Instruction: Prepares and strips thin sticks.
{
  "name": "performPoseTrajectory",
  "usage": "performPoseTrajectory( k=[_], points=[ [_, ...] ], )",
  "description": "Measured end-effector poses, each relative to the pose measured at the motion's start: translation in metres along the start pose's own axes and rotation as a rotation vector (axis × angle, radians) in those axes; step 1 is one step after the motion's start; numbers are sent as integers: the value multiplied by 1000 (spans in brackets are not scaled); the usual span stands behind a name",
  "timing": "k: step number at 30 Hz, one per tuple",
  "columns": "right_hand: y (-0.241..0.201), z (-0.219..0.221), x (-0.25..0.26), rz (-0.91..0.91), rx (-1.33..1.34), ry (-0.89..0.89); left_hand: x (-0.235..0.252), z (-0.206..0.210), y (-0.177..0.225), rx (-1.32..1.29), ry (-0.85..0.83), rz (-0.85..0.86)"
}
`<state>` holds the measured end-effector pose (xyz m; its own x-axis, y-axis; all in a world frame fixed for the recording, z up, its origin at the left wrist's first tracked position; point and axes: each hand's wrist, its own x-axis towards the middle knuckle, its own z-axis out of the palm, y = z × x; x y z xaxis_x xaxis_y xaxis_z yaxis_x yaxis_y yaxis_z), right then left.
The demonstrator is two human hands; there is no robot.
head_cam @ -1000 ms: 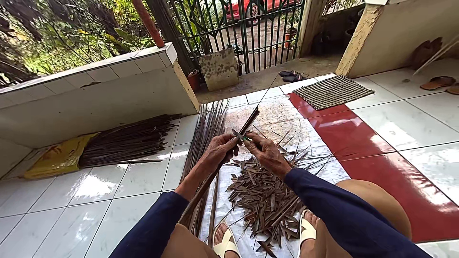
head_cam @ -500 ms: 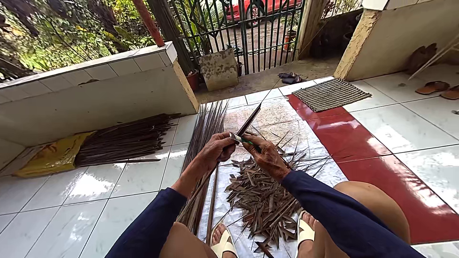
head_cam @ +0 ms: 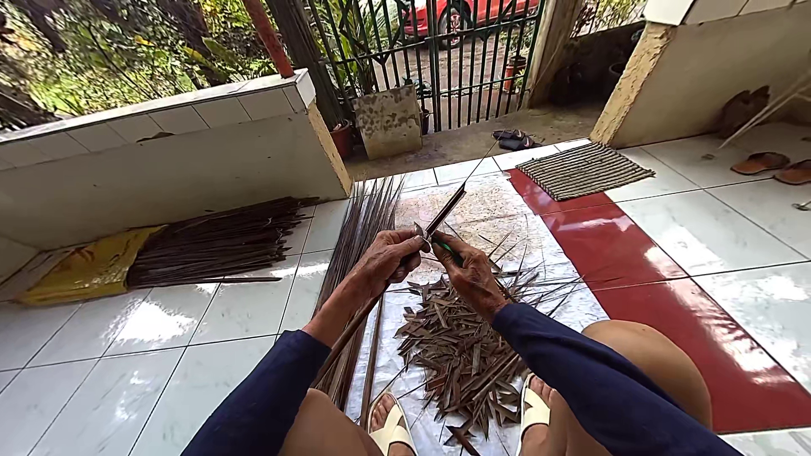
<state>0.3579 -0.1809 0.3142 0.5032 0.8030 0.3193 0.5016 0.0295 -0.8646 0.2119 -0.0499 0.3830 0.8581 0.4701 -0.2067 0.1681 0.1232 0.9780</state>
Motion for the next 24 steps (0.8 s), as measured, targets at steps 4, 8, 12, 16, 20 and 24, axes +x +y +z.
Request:
performPoseTrajectory(
  k=[4,8,12,16,20,24],
  points=[
    [-4,2,0,31,15,3,0,0,2,2,10,-10],
    [-11,5,0,106,7,18,4,4,-2,68,49,37],
    [-17,4,4,131,44,32,5,9,-1,163,86,115],
    [-12,1,8,16,-27,44,2,4,6,117,68,76],
    [-7,2,4,-10,-106,39,-1,0,7,61,40,-16],
    [-10,4,1,66,-122,24,0,3,4,83,72,-25]
  ],
)
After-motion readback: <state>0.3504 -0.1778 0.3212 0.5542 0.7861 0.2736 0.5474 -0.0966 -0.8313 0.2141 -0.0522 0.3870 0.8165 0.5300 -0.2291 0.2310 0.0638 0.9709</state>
